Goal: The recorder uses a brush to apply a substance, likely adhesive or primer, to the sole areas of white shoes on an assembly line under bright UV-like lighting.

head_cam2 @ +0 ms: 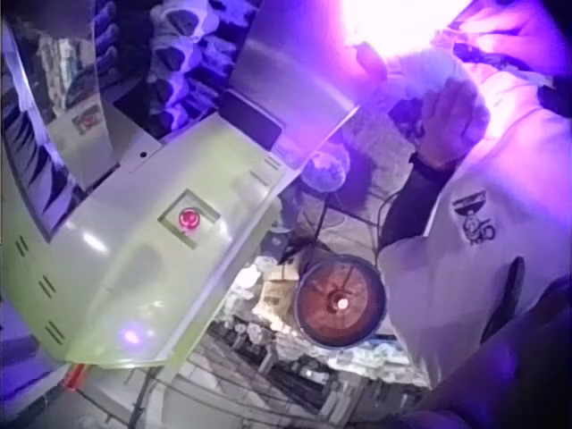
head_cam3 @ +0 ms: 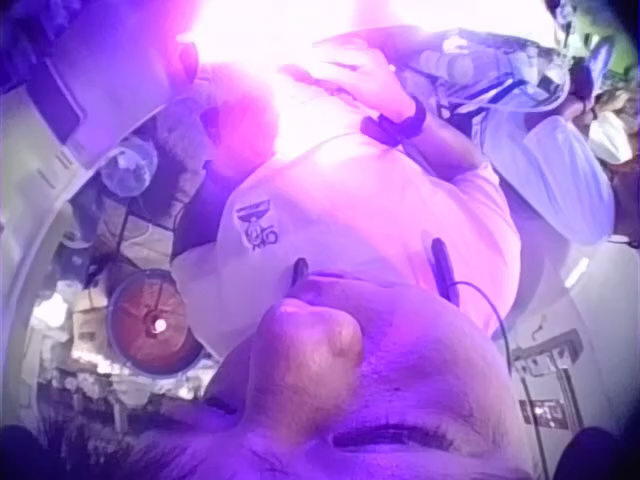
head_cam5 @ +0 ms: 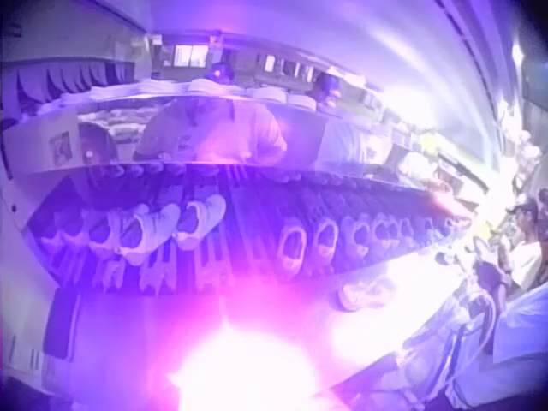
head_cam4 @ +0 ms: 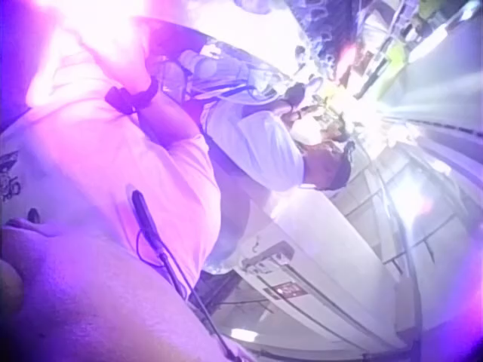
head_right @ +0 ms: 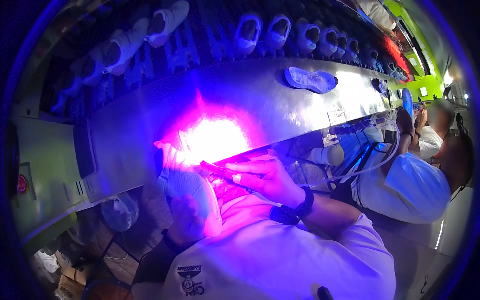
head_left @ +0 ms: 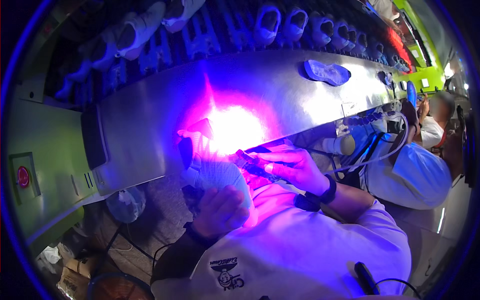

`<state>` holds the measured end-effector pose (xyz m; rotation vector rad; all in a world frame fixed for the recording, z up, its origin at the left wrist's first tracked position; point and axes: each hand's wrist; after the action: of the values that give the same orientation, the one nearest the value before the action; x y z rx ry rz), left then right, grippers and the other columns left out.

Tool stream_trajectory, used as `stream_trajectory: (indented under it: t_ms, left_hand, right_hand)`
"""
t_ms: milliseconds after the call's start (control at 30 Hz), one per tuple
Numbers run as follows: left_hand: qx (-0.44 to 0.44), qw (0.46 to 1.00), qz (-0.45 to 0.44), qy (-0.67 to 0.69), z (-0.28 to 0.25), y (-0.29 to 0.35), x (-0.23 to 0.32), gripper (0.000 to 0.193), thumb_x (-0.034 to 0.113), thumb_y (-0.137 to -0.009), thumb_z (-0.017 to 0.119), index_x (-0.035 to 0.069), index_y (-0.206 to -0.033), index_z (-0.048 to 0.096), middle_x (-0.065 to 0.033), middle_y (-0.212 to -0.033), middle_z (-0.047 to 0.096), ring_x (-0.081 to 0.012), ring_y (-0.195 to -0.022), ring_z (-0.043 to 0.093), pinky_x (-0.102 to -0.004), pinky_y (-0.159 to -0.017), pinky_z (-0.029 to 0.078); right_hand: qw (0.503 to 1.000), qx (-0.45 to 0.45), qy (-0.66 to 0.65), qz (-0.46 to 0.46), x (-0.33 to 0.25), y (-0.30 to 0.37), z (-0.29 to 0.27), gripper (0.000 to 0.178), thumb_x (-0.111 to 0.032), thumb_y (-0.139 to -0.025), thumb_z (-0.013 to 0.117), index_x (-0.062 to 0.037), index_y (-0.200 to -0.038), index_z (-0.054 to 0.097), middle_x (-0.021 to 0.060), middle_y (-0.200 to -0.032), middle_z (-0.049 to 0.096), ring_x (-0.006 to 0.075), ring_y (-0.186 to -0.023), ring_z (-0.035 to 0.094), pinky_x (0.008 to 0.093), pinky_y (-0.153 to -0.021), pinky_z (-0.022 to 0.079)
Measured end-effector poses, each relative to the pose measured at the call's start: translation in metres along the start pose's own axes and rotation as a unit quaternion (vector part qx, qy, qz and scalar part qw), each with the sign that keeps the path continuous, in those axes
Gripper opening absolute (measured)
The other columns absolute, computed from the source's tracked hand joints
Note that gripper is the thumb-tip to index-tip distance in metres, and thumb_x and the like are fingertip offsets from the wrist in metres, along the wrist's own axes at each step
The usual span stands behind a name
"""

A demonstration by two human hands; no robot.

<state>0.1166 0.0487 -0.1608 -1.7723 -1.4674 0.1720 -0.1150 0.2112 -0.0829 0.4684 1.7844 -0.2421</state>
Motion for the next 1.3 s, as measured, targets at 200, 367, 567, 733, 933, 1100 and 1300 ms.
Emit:
stream_trajectory:
  t_ms: [200,367,567,733,933,1100,1300]
  left_hand:
    - [0.014,1.0,-0.01,0.02,0.002,-0.001,0.004,0.052,0.028,-0.097,0.066,0.016,-0.143,0.042,-0.0168,-0.147,0.053,-0.0376,-0.137,0.054,-0.0609,-0.121,0.027]
    - [0.041,0.999,-0.003,-0.006,0.007,0.004,0.004,0.052,0.022,-0.099,0.06,0.014,-0.145,0.04,-0.0208,-0.147,0.05,-0.0439,-0.136,0.052,-0.064,-0.12,0.026]
    - [-0.015,0.998,-0.054,0.017,-0.001,-0.008,0.009,0.031,0.019,-0.1,0.056,0.006,-0.126,0.045,-0.0314,-0.137,0.053,-0.0531,-0.128,0.054,-0.0688,-0.111,0.038]
    - [-0.014,0.995,-0.065,-0.08,-0.008,-0.034,0.012,0.03,0.02,-0.102,0.055,-0.001,-0.12,0.042,-0.042,-0.136,0.05,-0.0567,-0.126,0.055,-0.0694,-0.106,0.043]
    - [-0.003,0.989,-0.1,-0.108,-0.017,-0.078,0.023,0.077,0.03,-0.099,0.063,-0.01,-0.151,0.022,-0.0466,-0.143,0.042,-0.0586,-0.133,0.049,-0.0657,-0.108,0.044]
    - [0.021,0.978,-0.205,-0.042,-0.017,-0.116,0.027,0.099,0.027,-0.092,0.071,-0.01,-0.159,0.009,-0.0458,-0.153,0.028,-0.0592,-0.141,0.038,-0.0639,-0.114,0.037]
    - [0.013,0.963,-0.268,0.012,-0.03,-0.158,0.02,0.104,0.021,-0.084,0.078,-0.013,-0.158,0.015,-0.0403,-0.161,0.02,-0.056,-0.146,0.032,-0.0582,-0.118,0.033]
  right_hand:
    - [0.993,0.071,-0.063,0.072,0.01,-0.027,0.016,0.035,-0.018,-0.101,0.068,0.0011,-0.131,0.068,0.0109,-0.112,0.076,0.013,-0.097,0.07,0.0297,-0.082,0.056]
    - [0.994,0.087,-0.067,0.026,0.002,-0.024,0.017,0.034,-0.017,-0.103,0.064,0.0014,-0.132,0.068,0.0094,-0.111,0.075,0.0119,-0.094,0.067,0.0276,-0.082,0.055]
    - [0.993,-0.014,-0.069,0.093,-0.03,-0.003,-0.009,0.033,-0.009,-0.099,0.071,0.0009,-0.13,0.069,0.0138,-0.123,0.074,0.0186,-0.111,0.07,0.0335,-0.096,0.056]
    - [0.999,-0.006,-0.028,0.019,-0.048,0.007,-0.027,0.033,-0.011,-0.097,0.073,0.0007,-0.128,0.07,0.0151,-0.119,0.076,0.0204,-0.109,0.072,0.0341,-0.095,0.056]
    - [0.999,0.016,0.028,0.017,-0.069,0.019,-0.035,0.032,-0.012,-0.095,0.075,-0.0014,-0.125,0.073,0.0165,-0.115,0.077,0.0231,-0.104,0.074,0.0347,-0.091,0.058]
    - [0.998,0.055,0.002,0.004,-0.084,0.024,-0.035,0.032,-0.01,-0.093,0.076,0.0002,-0.124,0.073,0.0165,-0.112,0.077,0.0233,-0.101,0.074,0.0354,-0.089,0.058]
    - [0.973,0.106,0.164,-0.123,-0.082,0.019,-0.043,0.029,-0.006,-0.092,0.074,0.0004,-0.12,0.073,0.0167,-0.114,0.076,0.031,-0.103,0.074,0.0383,-0.087,0.06]
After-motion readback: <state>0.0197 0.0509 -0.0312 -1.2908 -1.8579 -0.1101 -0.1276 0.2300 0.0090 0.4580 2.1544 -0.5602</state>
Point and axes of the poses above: each hand's wrist, its own y-axis away from the middle knuckle, its own z-axis out of the palm, x = y × z
